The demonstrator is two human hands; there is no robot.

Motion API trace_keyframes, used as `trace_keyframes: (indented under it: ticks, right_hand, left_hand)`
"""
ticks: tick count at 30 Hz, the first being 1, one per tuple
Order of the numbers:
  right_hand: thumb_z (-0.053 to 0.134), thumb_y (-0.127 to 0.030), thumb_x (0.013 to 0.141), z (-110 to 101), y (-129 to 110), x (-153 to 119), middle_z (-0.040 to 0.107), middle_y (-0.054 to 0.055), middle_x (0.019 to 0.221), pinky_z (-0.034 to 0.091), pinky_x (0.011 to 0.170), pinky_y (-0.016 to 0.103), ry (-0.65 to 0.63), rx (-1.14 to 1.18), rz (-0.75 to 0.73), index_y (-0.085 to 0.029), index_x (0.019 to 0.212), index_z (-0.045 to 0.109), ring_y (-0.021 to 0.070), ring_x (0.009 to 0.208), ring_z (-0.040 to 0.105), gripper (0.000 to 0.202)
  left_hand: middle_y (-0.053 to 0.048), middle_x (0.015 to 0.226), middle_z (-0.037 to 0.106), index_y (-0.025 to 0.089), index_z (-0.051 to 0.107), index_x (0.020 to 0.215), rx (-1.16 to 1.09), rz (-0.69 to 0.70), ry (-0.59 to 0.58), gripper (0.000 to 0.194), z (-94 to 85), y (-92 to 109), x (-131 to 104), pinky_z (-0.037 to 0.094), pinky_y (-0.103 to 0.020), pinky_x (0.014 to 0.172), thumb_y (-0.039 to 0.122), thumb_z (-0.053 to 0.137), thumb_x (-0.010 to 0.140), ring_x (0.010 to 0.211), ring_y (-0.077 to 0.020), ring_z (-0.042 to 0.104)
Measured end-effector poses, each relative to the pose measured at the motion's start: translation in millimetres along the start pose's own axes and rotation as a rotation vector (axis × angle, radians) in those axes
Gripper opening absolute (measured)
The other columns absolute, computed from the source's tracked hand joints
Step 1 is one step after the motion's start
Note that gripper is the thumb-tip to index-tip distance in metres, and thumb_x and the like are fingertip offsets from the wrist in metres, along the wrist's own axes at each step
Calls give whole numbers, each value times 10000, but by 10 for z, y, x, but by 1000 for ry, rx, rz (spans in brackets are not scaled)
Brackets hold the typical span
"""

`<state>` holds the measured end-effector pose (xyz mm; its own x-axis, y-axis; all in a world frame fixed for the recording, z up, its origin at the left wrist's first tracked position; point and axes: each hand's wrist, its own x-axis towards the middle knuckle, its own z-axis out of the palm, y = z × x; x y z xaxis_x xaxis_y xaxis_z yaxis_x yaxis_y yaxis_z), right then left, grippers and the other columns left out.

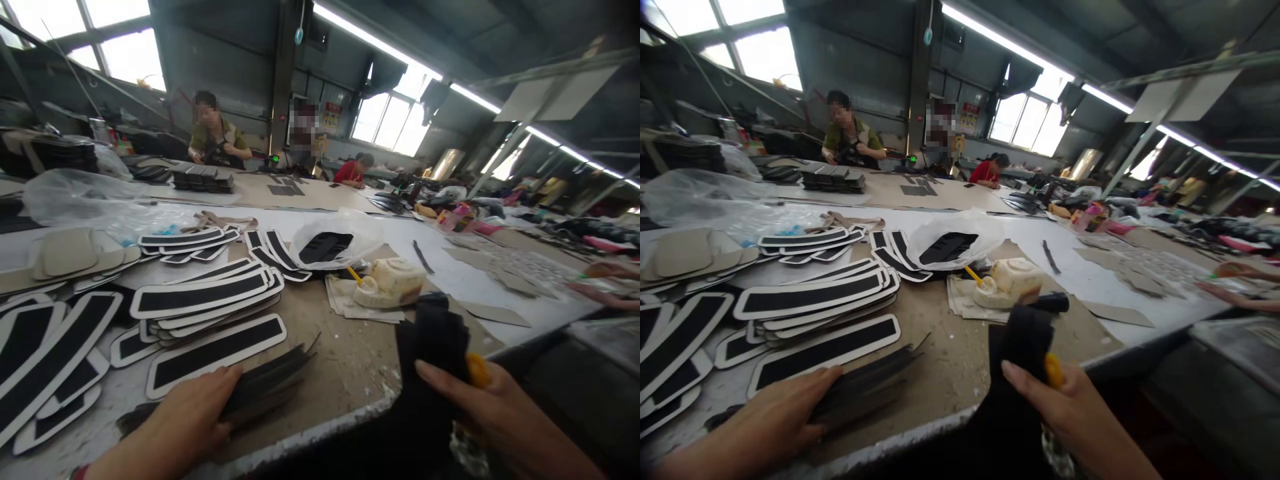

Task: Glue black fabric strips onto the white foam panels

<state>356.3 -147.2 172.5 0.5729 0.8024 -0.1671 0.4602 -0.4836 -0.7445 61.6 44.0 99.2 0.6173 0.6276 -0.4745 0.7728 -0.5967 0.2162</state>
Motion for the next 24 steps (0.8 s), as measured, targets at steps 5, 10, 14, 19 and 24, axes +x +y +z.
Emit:
trace_keyframes:
  ticks: [5,10,14,19,24]
  right_hand:
    - [464,-201,759,333,-200,512,630,97,885,450,768,311,8,-597,-348,-183,832,652,229,838,598,202]
    - [471,-117,783,823,-286,1085,631,137,900,416,696,274,-93,-749,-360,-118,828,670,226,831,593,204]
    - [578,-183,756,1069,-266,1292,643,66,699,388,581,212,-235,-661,-360,-116,735,692,185,711,591,134]
    - [598,-168,712,1205,-221,1085,600,-6,573,329,461,163,-358,-526,-330,-125,701,698,129,584,561,109]
    - [540,-89,649,1317,-261,812,619,41,591,338,466,177,-309,-460,-284,-111,697,685,157,602,581,153]
  left_hand:
    - [-90,1324,472,211,357,1345,34,-85,80,720,104,-34,-147,345,-356,1006,323,563,664,1173,-242,458]
    - [-78,1226,539,236,408,1316,65,-80,184,674,166,25,-159,343,-373,980,315,588,671,1099,-249,484]
    - [-81,1200,555,241,396,1331,109,-115,207,717,193,40,-135,283,-427,1013,345,620,658,1077,-279,477]
    - [-74,1185,563,242,402,1327,113,-124,206,773,212,24,-87,283,-431,1002,378,668,615,1056,-281,480]
    - [-109,1136,584,167,443,1289,125,-34,304,633,222,36,-118,363,-433,906,230,571,672,994,-262,530]
